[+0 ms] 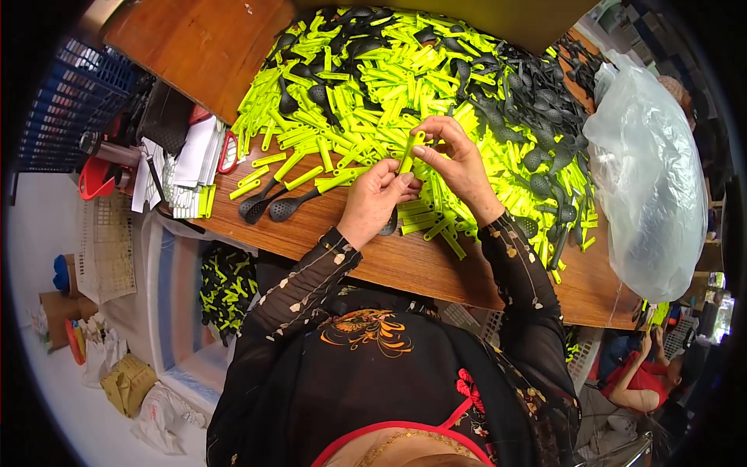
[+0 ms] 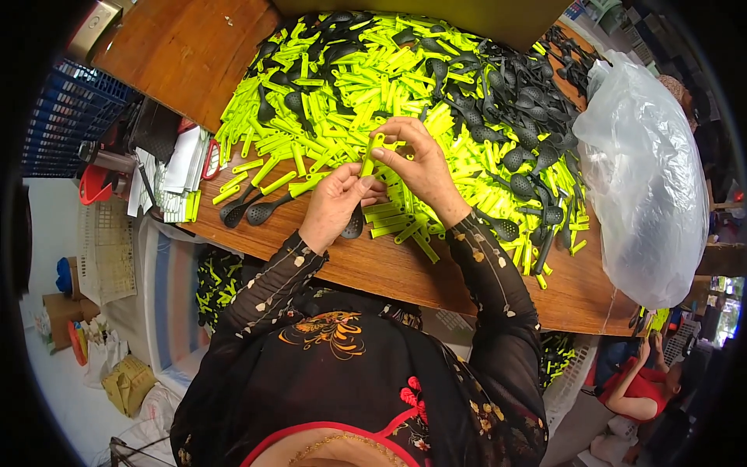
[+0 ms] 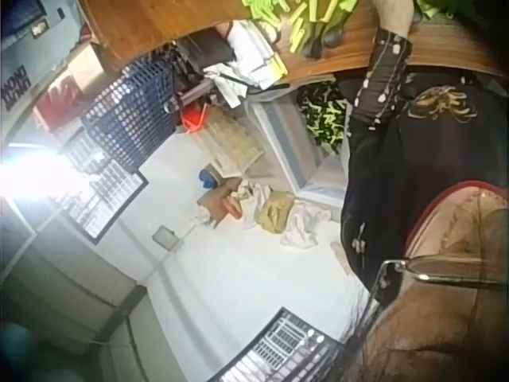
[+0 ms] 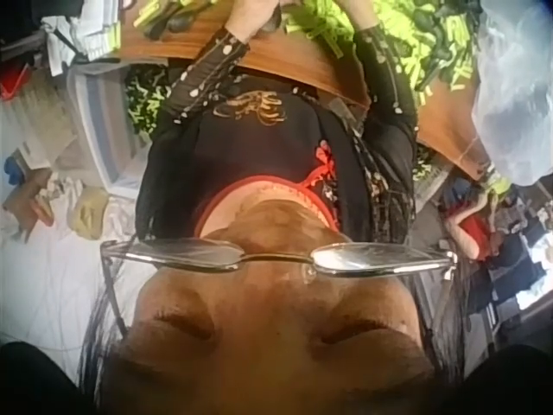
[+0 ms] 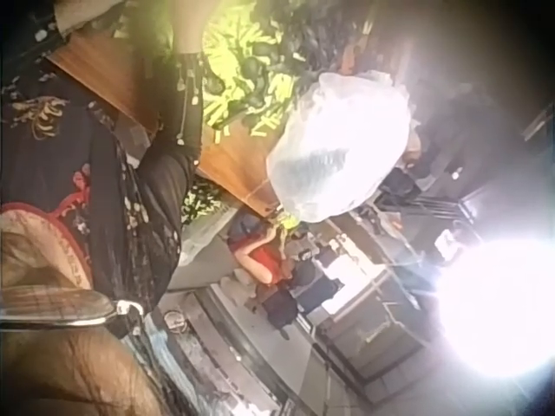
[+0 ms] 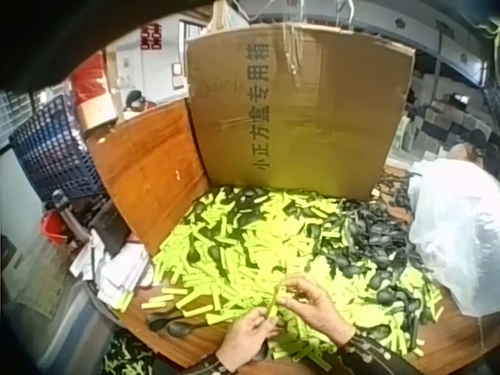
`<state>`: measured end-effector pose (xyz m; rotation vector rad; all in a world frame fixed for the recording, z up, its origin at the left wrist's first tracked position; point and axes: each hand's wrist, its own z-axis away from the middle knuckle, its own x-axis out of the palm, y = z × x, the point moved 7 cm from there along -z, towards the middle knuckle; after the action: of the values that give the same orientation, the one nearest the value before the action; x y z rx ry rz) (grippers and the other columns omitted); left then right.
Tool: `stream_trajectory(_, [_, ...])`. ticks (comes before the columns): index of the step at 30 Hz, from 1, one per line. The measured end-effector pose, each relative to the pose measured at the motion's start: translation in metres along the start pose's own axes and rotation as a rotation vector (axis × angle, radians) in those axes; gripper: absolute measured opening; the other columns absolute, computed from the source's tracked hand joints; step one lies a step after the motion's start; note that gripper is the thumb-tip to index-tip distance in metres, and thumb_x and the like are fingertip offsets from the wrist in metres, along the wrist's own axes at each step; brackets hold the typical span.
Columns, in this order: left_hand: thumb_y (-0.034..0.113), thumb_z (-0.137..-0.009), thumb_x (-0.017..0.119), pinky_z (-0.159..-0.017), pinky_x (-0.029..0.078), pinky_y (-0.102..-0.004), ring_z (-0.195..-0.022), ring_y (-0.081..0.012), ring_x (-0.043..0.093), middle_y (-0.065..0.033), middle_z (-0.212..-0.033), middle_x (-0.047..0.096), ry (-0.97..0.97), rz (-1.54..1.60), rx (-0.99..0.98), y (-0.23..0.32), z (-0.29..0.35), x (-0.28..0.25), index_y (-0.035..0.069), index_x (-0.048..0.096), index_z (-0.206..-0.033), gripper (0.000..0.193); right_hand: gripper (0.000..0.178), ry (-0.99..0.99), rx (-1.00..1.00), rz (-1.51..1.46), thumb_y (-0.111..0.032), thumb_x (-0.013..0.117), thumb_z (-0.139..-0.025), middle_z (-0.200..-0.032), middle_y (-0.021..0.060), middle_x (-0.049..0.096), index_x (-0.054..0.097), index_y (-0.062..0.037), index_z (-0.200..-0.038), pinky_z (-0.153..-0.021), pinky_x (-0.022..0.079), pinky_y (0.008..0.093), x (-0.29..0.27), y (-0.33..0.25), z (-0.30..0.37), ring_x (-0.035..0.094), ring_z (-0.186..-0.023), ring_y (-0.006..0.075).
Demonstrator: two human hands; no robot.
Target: The person assembles small yellow plastic handles and black plastic heads into finished components by hand, using a small hammer to secure them.
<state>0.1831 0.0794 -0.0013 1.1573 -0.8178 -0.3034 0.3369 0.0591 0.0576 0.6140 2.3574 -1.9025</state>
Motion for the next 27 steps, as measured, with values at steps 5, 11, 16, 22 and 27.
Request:
stream_trajectory(5, [0.006, -0.107, 0.055, -0.087, 0.06, -0.0281, -0.097, -0.0164, 0.072, -0.011, -0.106, 0.072, -0.005, -0.074, 0.067, 0.015, 0.007, 0.007, -0.004, 0.055, -0.125, 0.021, 0.025, -0.077, 0.121, -0.432, -0.01, 0.068, -0.1, -0.12, 0.0058, 0.067, 0.063, -0.0068, -0.124, -0.095, 0.052, 0.0306, 0.009, 0.001, 0.004, 0.064, -0.103, 0.0146])
stream_trajectory(11, [0.002, -0.106, 0.055, -0.092, 0.059, -0.0301, -0.106, -0.0177, 0.071, -0.0131, -0.114, 0.071, -0.044, -0.106, 0.104, 0.028, 0.012, 0.017, -0.005, 0.052, -0.131, 0.026, 0.02, 0.018, 0.165, -0.653, -0.007, 0.066, -0.1, -0.114, 0.0084, 0.07, 0.061, -0.0042, -0.12, -0.092, 0.054, 0.0319, -0.014, -0.008, 0.002, 0.067, -0.101, 0.0156])
stream_trajectory(16, [0.004, -0.106, 0.056, -0.095, 0.058, -0.0309, -0.107, -0.0178, 0.07, -0.0133, -0.117, 0.071, -0.053, -0.079, 0.086, 0.032, 0.014, 0.02, -0.005, 0.05, -0.136, 0.032, 0.021, 0.014, 0.12, -0.561, -0.006, 0.069, -0.099, -0.109, 0.003, 0.069, 0.063, -0.0038, -0.118, -0.09, 0.053, 0.0276, -0.02, -0.02, 0.008, 0.066, -0.099, 0.0109])
stream_trajectory(22, [0.003, -0.106, 0.055, -0.094, 0.057, -0.0295, -0.107, -0.0164, 0.07, -0.0114, -0.116, 0.071, -0.05, -0.088, 0.052, 0.029, 0.017, 0.02, -0.004, 0.049, -0.139, 0.034, 0.022, -0.082, 0.084, -0.472, -0.006, 0.07, -0.098, -0.108, 0.002, 0.069, 0.064, -0.003, -0.119, -0.091, 0.052, 0.027, -0.017, -0.029, 0.009, 0.065, -0.099, 0.0101])
stream_trajectory(27, [0.004, -0.106, 0.055, -0.093, 0.057, -0.0287, -0.106, -0.0152, 0.07, -0.0096, -0.116, 0.071, -0.055, -0.124, 0.029, 0.026, 0.018, 0.02, -0.004, 0.05, -0.138, 0.034, 0.023, -0.116, 0.072, -0.343, -0.006, 0.071, -0.097, -0.109, 0.0025, 0.07, 0.066, -0.0017, -0.119, -0.093, 0.052, 0.0277, -0.012, -0.029, 0.009, 0.066, -0.101, 0.0106])
